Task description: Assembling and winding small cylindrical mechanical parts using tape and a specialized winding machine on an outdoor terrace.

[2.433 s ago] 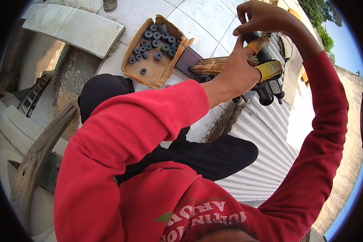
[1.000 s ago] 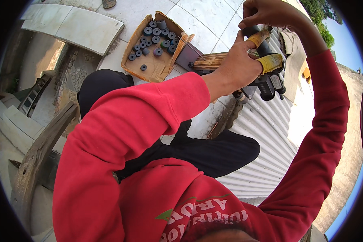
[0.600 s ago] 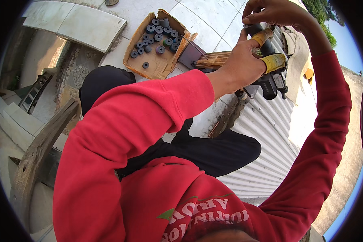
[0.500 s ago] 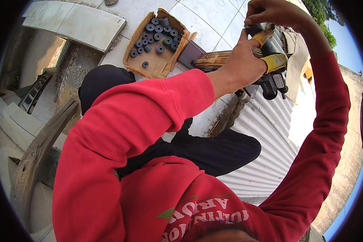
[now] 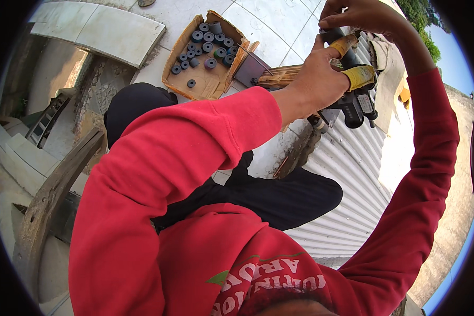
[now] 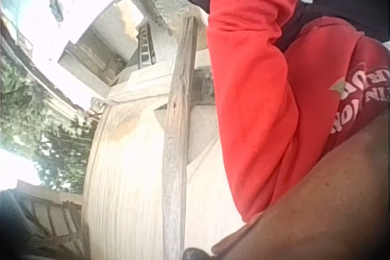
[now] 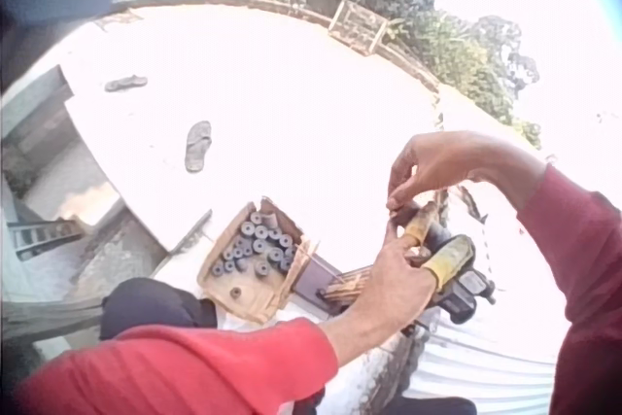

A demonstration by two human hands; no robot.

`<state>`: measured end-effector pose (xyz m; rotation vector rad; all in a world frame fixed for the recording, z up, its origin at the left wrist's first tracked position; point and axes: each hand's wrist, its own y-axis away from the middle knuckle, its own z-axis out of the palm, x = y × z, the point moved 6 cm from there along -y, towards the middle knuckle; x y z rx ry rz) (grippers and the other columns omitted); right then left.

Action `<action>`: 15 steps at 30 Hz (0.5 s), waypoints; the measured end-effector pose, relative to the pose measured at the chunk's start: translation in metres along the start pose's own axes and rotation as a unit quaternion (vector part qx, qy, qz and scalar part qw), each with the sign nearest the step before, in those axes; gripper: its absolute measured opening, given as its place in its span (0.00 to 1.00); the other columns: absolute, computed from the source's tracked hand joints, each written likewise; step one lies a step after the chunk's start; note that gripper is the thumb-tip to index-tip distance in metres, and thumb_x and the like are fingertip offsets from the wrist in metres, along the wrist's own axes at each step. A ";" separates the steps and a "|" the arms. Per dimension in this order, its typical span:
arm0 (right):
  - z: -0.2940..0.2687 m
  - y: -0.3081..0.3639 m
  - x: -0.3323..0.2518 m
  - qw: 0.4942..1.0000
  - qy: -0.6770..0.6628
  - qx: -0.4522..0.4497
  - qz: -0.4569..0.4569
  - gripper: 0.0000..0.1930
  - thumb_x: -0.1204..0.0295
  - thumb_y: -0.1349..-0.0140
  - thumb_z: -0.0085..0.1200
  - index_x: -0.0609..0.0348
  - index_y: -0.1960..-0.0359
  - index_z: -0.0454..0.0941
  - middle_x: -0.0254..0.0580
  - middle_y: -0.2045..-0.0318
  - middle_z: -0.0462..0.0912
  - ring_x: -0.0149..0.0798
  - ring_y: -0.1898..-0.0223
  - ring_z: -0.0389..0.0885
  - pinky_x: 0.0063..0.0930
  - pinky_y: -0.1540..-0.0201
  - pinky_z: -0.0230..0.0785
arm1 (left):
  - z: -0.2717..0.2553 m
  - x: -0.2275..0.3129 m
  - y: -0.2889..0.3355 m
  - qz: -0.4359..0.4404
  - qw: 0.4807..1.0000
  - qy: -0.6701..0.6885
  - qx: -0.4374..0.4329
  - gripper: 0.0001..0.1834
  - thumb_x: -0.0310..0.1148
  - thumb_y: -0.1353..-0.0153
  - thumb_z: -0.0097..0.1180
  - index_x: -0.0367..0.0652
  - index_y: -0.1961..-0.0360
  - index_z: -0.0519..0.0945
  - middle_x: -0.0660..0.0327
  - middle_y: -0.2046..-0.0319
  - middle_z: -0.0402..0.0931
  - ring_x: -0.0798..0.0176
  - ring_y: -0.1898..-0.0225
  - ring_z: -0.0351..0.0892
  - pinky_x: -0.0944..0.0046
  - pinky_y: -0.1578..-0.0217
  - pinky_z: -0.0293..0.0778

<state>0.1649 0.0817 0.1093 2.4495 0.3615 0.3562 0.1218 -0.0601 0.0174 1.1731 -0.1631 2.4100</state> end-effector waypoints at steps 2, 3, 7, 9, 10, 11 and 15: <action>0.003 0.002 0.000 0.998 -0.025 -0.054 0.031 0.23 0.53 0.41 0.73 0.54 0.51 0.90 0.43 0.62 0.91 0.36 0.60 0.87 0.32 0.56 0.77 | -0.001 0.000 0.001 -0.015 1.000 -0.002 0.002 0.29 0.23 0.35 0.62 0.35 0.32 0.73 0.59 0.54 0.76 0.71 0.53 0.80 0.71 0.50 0.80; 0.003 0.002 -0.002 0.998 -0.025 -0.054 0.031 0.23 0.53 0.41 0.73 0.54 0.51 0.90 0.43 0.62 0.91 0.36 0.60 0.87 0.32 0.56 0.77 | -0.002 0.000 0.001 -0.028 1.000 -0.004 0.003 0.29 0.23 0.35 0.62 0.35 0.32 0.73 0.58 0.54 0.77 0.71 0.53 0.81 0.70 0.50 0.81; 0.002 0.002 -0.012 0.999 0.018 -0.038 0.034 0.22 0.53 0.41 0.73 0.56 0.52 0.90 0.42 0.64 0.91 0.36 0.61 0.87 0.31 0.57 0.77 | -0.003 -0.005 -0.002 -0.016 1.000 0.013 0.003 0.30 0.22 0.35 0.61 0.34 0.31 0.71 0.55 0.52 0.78 0.69 0.51 0.82 0.70 0.48 0.81; 0.001 0.000 -0.001 1.000 0.020 -0.018 0.015 0.22 0.54 0.41 0.73 0.58 0.55 0.90 0.42 0.66 0.91 0.35 0.63 0.86 0.32 0.59 0.76 | -0.001 -0.007 -0.006 0.000 0.999 0.048 -0.006 0.35 0.20 0.39 0.66 0.29 0.30 0.71 0.54 0.30 0.54 0.60 0.50 0.84 0.67 0.56 0.87; 0.004 0.001 -0.002 0.999 -0.013 -0.037 0.005 0.22 0.54 0.42 0.74 0.59 0.56 0.89 0.42 0.67 0.90 0.35 0.64 0.86 0.32 0.60 0.76 | 0.000 -0.006 -0.005 -0.001 0.999 0.048 -0.007 0.35 0.20 0.39 0.66 0.29 0.30 0.71 0.54 0.30 0.54 0.60 0.50 0.84 0.67 0.56 0.87; 0.006 0.002 -0.003 0.997 -0.046 -0.056 -0.004 0.22 0.54 0.42 0.74 0.60 0.57 0.89 0.41 0.68 0.90 0.36 0.65 0.85 0.32 0.61 0.76 | 0.000 -0.005 -0.003 -0.005 1.000 0.010 -0.002 0.33 0.21 0.36 0.63 0.30 0.30 0.70 0.53 0.40 0.67 0.64 0.50 0.84 0.68 0.51 0.84; -0.001 0.009 -0.027 0.999 0.002 -0.033 0.013 0.20 0.56 0.40 0.72 0.56 0.53 0.91 0.42 0.63 0.92 0.37 0.62 0.87 0.31 0.58 0.77 | -0.007 -0.005 -0.004 -0.008 1.000 -0.008 0.001 0.29 0.21 0.33 0.58 0.32 0.30 0.70 0.51 0.49 0.79 0.66 0.49 0.84 0.70 0.46 0.81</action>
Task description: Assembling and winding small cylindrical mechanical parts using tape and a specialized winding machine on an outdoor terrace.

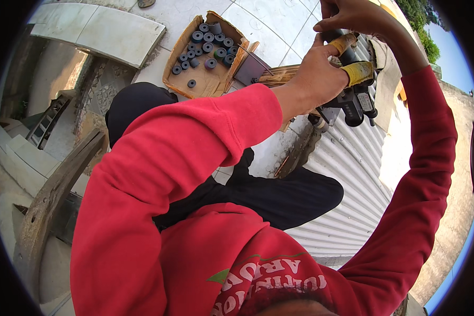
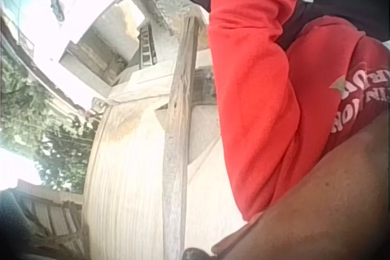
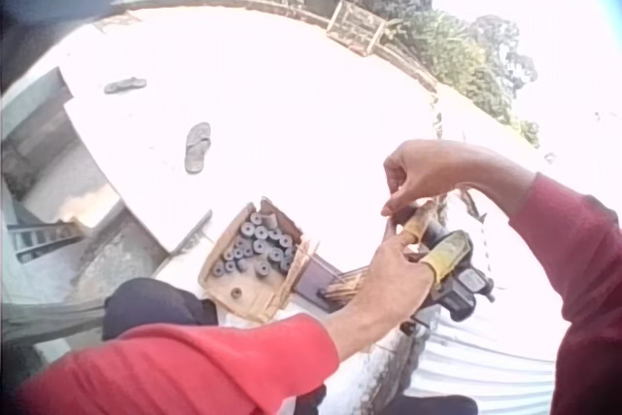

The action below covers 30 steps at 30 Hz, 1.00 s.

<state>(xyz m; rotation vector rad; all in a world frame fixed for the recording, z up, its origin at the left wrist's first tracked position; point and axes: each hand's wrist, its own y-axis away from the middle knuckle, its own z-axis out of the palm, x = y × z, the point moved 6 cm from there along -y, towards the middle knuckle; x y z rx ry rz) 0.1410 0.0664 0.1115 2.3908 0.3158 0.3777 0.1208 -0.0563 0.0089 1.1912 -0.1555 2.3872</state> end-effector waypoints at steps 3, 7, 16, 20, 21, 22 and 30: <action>0.002 -0.005 0.027 0.997 -0.017 0.050 -0.063 0.18 0.55 0.39 0.71 0.58 0.58 0.90 0.42 0.64 0.91 0.36 0.62 0.86 0.34 0.59 0.76 | 0.007 0.004 0.003 0.002 0.999 -0.032 -0.003 0.29 0.20 0.33 0.57 0.32 0.31 0.70 0.49 0.47 0.79 0.66 0.48 0.84 0.69 0.45 0.80; 0.001 -0.003 0.020 1.000 -0.014 0.004 0.009 0.19 0.54 0.38 0.70 0.57 0.57 0.91 0.43 0.63 0.91 0.36 0.61 0.86 0.34 0.58 0.77 | 0.005 0.004 0.003 -0.011 1.000 0.009 0.003 0.28 0.20 0.33 0.57 0.32 0.31 0.71 0.48 0.45 0.79 0.66 0.46 0.84 0.69 0.45 0.80; -0.006 0.004 0.015 1.000 -0.001 -0.018 0.010 0.20 0.53 0.37 0.70 0.59 0.60 0.90 0.41 0.65 0.91 0.37 0.62 0.86 0.33 0.58 0.76 | 0.004 -0.005 -0.006 0.002 1.000 -0.003 -0.005 0.27 0.22 0.34 0.60 0.30 0.33 0.73 0.50 0.52 0.85 0.68 0.51 0.86 0.69 0.49 0.82; -0.004 0.004 0.004 0.998 -0.031 -0.048 -0.006 0.20 0.53 0.37 0.70 0.60 0.59 0.90 0.41 0.66 0.90 0.37 0.63 0.85 0.33 0.59 0.76 | 0.000 -0.004 -0.006 0.028 0.999 -0.030 0.015 0.27 0.22 0.34 0.61 0.29 0.34 0.74 0.52 0.55 0.85 0.69 0.54 0.86 0.69 0.52 0.82; -0.001 -0.002 0.005 1.000 -0.003 -0.029 0.001 0.20 0.53 0.38 0.71 0.60 0.60 0.90 0.41 0.67 0.90 0.37 0.63 0.85 0.33 0.60 0.76 | -0.004 -0.002 -0.005 0.038 0.998 -0.043 0.033 0.27 0.22 0.34 0.61 0.29 0.34 0.74 0.53 0.55 0.85 0.69 0.55 0.86 0.70 0.52 0.82; 0.000 -0.004 0.007 1.000 0.026 -0.009 0.013 0.21 0.53 0.39 0.72 0.60 0.60 0.90 0.41 0.67 0.90 0.37 0.64 0.85 0.33 0.61 0.76 | -0.004 -0.002 -0.006 0.040 0.998 -0.043 0.032 0.27 0.22 0.34 0.61 0.29 0.34 0.74 0.53 0.55 0.85 0.69 0.55 0.86 0.70 0.52 0.82; 0.009 -0.005 0.017 0.998 -0.053 0.031 -0.010 0.21 0.53 0.45 0.75 0.60 0.67 0.89 0.41 0.72 0.89 0.35 0.68 0.85 0.33 0.64 0.75 | -0.001 -0.001 -0.003 0.018 1.000 -0.015 0.004 0.25 0.24 0.33 0.61 0.36 0.34 0.77 0.60 0.55 0.83 0.76 0.62 0.82 0.73 0.60 0.78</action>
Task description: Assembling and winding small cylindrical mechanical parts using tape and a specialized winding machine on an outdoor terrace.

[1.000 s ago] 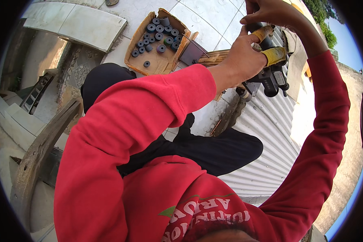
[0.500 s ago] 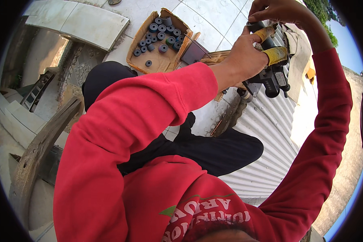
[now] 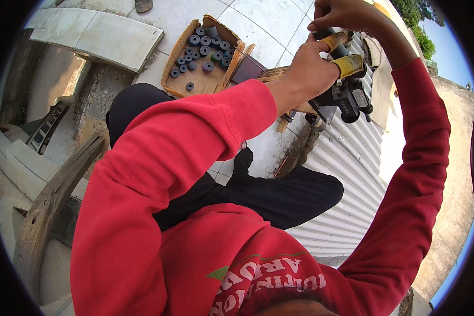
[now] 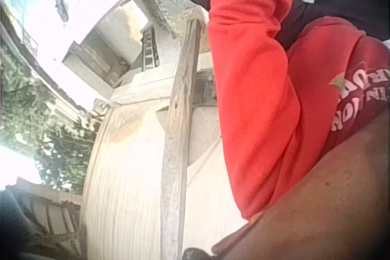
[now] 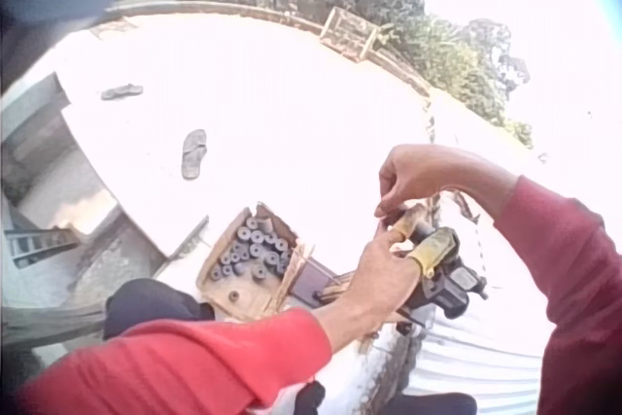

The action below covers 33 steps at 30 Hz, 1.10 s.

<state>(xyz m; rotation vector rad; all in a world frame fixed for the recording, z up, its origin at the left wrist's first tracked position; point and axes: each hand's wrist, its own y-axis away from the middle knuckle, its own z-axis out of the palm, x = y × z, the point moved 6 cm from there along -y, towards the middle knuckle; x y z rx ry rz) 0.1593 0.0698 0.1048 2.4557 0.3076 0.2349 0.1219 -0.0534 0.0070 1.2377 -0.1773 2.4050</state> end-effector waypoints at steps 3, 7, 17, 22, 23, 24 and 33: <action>0.002 0.005 0.003 0.998 0.043 0.023 0.034 0.22 0.50 0.46 0.76 0.59 0.68 0.89 0.42 0.73 0.89 0.36 0.70 0.85 0.34 0.65 0.75 | 0.003 -0.001 0.002 -0.014 1.000 0.016 0.000 0.25 0.26 0.32 0.63 0.39 0.34 0.78 0.62 0.55 0.83 0.78 0.66 0.79 0.74 0.64 0.76; 0.000 0.018 0.002 0.999 -0.007 0.045 0.026 0.29 0.42 0.46 0.73 0.59 0.61 0.88 0.46 0.68 0.89 0.42 0.64 0.86 0.37 0.61 0.76 | -0.001 -0.005 -0.006 0.055 0.998 -0.012 -0.015 0.28 0.29 0.30 0.64 0.40 0.30 0.73 0.61 0.54 0.84 0.76 0.62 0.83 0.73 0.60 0.79; 0.015 0.172 0.033 0.788 -0.339 0.498 -0.131 0.26 0.51 0.24 0.56 0.65 0.42 0.81 0.44 0.54 0.86 0.37 0.51 0.83 0.36 0.45 0.74 | -0.020 -0.014 0.042 -0.049 0.998 0.020 -0.016 0.22 0.26 0.21 0.49 0.44 0.29 0.72 0.59 0.42 0.80 0.69 0.45 0.83 0.68 0.50 0.84; 0.166 0.188 0.033 0.610 -0.458 0.635 -0.124 0.10 0.73 0.27 0.63 0.58 0.47 0.83 0.27 0.64 0.83 0.16 0.67 0.76 0.13 0.65 0.66 | -0.056 -0.047 0.067 -0.161 0.981 0.107 0.006 0.20 0.40 0.16 0.38 0.45 0.32 0.72 0.58 0.40 0.78 0.61 0.40 0.79 0.59 0.42 0.80; 0.200 0.184 0.024 0.592 -0.475 0.641 -0.112 0.11 0.73 0.27 0.62 0.58 0.46 0.83 0.28 0.64 0.83 0.16 0.66 0.76 0.13 0.66 0.65 | -0.062 -0.051 0.072 -0.194 0.973 0.123 0.015 0.20 0.42 0.16 0.38 0.45 0.33 0.72 0.57 0.40 0.78 0.60 0.40 0.80 0.58 0.43 0.80; 0.232 0.183 0.014 0.586 -0.515 0.620 -0.080 0.11 0.74 0.27 0.62 0.58 0.45 0.82 0.28 0.63 0.83 0.17 0.66 0.75 0.13 0.66 0.65 | -0.071 -0.058 0.078 -0.202 0.971 0.130 -0.001 0.22 0.46 0.17 0.39 0.44 0.34 0.73 0.57 0.39 0.78 0.58 0.38 0.79 0.56 0.41 0.79; 0.381 0.203 -0.077 0.541 -0.715 0.441 -0.034 0.30 0.76 0.35 0.67 0.58 0.31 0.72 0.39 0.49 0.82 0.29 0.54 0.79 0.23 0.53 0.71 | -0.058 -0.096 0.201 -0.256 0.934 0.250 0.008 0.25 0.44 0.20 0.50 0.49 0.28 0.68 0.60 0.35 0.75 0.62 0.38 0.77 0.54 0.36 0.75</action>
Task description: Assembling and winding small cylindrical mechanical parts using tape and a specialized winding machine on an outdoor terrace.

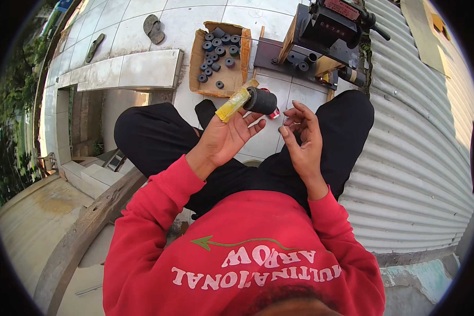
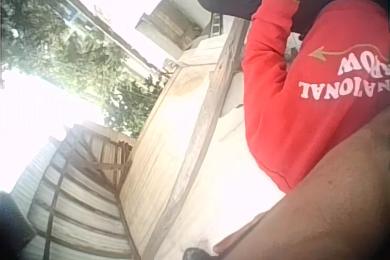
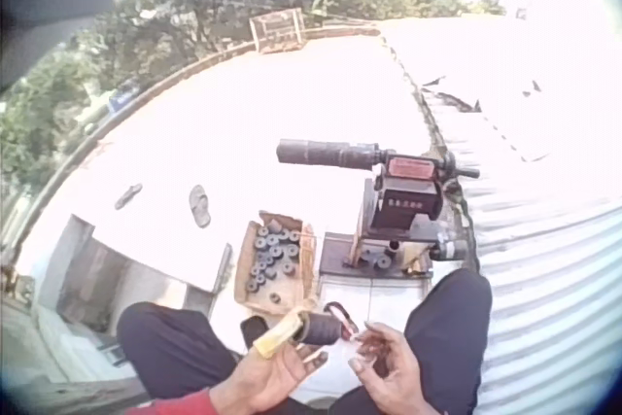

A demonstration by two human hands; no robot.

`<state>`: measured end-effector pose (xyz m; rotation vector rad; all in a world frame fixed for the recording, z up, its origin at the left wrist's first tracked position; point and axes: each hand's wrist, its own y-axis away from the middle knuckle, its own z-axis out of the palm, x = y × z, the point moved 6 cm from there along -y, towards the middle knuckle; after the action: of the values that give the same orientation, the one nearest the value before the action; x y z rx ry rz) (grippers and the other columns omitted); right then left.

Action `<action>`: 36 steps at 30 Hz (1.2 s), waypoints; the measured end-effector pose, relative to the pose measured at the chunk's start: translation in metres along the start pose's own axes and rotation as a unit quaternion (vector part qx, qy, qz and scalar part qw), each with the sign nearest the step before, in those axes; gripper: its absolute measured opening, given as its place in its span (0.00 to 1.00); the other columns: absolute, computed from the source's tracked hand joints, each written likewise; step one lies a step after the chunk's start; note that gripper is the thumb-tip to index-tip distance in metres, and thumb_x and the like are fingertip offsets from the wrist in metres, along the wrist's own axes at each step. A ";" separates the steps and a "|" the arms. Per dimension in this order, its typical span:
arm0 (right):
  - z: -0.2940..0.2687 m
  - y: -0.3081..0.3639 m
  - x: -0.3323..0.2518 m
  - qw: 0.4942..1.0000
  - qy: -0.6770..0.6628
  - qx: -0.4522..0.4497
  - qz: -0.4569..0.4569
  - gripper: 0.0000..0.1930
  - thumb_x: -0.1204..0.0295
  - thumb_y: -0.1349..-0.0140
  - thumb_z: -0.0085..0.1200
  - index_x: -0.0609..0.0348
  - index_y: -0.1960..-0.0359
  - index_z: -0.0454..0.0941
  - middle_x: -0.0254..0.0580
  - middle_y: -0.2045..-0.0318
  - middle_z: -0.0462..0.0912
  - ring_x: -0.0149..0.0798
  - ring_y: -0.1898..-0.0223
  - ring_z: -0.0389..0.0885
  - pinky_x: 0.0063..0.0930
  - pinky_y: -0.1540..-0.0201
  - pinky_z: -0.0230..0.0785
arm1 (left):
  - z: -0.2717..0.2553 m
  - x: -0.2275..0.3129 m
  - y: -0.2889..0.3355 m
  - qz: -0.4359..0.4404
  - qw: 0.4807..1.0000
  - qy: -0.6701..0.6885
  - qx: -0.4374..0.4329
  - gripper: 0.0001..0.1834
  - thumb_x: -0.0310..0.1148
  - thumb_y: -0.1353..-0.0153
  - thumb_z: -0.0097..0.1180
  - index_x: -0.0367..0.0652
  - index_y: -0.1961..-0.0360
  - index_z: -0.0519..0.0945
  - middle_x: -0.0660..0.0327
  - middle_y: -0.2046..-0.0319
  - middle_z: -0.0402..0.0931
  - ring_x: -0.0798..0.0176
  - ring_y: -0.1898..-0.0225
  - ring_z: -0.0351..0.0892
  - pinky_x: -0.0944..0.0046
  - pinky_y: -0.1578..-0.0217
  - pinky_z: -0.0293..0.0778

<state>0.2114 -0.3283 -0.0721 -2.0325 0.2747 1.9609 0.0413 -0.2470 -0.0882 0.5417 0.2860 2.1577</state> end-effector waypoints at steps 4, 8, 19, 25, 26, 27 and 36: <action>-0.001 0.019 0.016 0.985 -0.118 -0.092 0.085 0.41 0.73 0.38 0.71 0.58 0.24 0.62 0.46 0.38 0.76 0.35 0.46 0.79 0.30 0.45 0.71 | -0.001 -0.021 0.018 0.088 0.989 -0.116 0.024 0.33 0.35 0.26 0.60 0.51 0.24 0.64 0.56 0.28 0.67 0.60 0.33 0.73 0.55 0.35 0.75; 0.000 0.027 0.016 0.972 -0.152 -0.130 0.120 0.46 0.72 0.39 0.72 0.59 0.22 0.58 0.48 0.35 0.74 0.38 0.40 0.79 0.33 0.40 0.71 | -0.007 -0.028 0.031 0.177 0.970 -0.152 0.071 0.44 0.20 0.37 0.69 0.48 0.23 0.62 0.54 0.28 0.65 0.60 0.35 0.76 0.58 0.40 0.81; 0.001 0.034 0.026 0.928 -0.265 -0.173 0.199 0.42 0.81 0.37 0.66 0.63 0.22 0.58 0.50 0.30 0.69 0.41 0.36 0.78 0.33 0.34 0.71 | -0.001 -0.037 0.038 0.248 0.863 -0.440 -0.022 0.48 0.19 0.46 0.77 0.43 0.26 0.64 0.54 0.35 0.73 0.59 0.35 0.75 0.56 0.36 0.74; -0.006 0.036 0.041 0.909 -0.285 -0.189 0.240 0.39 0.81 0.36 0.63 0.64 0.23 0.60 0.47 0.32 0.70 0.41 0.34 0.76 0.33 0.34 0.71 | 0.010 -0.041 0.037 0.236 0.811 -0.534 -0.028 0.53 0.22 0.45 0.77 0.40 0.21 0.58 0.53 0.31 0.70 0.57 0.29 0.70 0.54 0.30 0.65; -0.008 0.035 0.046 0.908 -0.291 -0.180 0.241 0.38 0.78 0.35 0.63 0.64 0.23 0.60 0.48 0.33 0.72 0.43 0.35 0.78 0.34 0.34 0.71 | 0.013 -0.041 0.038 0.235 0.812 -0.533 -0.028 0.53 0.22 0.45 0.77 0.40 0.21 0.58 0.53 0.31 0.70 0.57 0.29 0.70 0.54 0.30 0.65; -0.010 0.035 0.048 0.908 -0.297 -0.171 0.242 0.38 0.75 0.34 0.63 0.64 0.24 0.61 0.48 0.34 0.74 0.44 0.36 0.79 0.36 0.34 0.72 | 0.018 -0.036 0.042 0.262 0.783 -0.563 -0.019 0.54 0.24 0.44 0.77 0.40 0.20 0.57 0.52 0.30 0.69 0.56 0.27 0.68 0.53 0.28 0.63; -0.008 0.035 0.065 0.840 -0.419 -0.189 0.288 0.36 0.52 0.25 0.53 0.68 0.27 0.65 0.61 0.37 0.78 0.54 0.39 0.82 0.46 0.32 0.70 | -0.010 -0.008 0.046 0.286 0.846 -0.446 0.056 0.40 0.25 0.33 0.67 0.40 0.22 0.62 0.49 0.29 0.68 0.51 0.29 0.72 0.54 0.35 0.74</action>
<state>0.2097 -0.3589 -0.1392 -1.0879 0.3223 3.2784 0.0080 -0.2807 -0.0810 1.7946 -0.3146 2.1563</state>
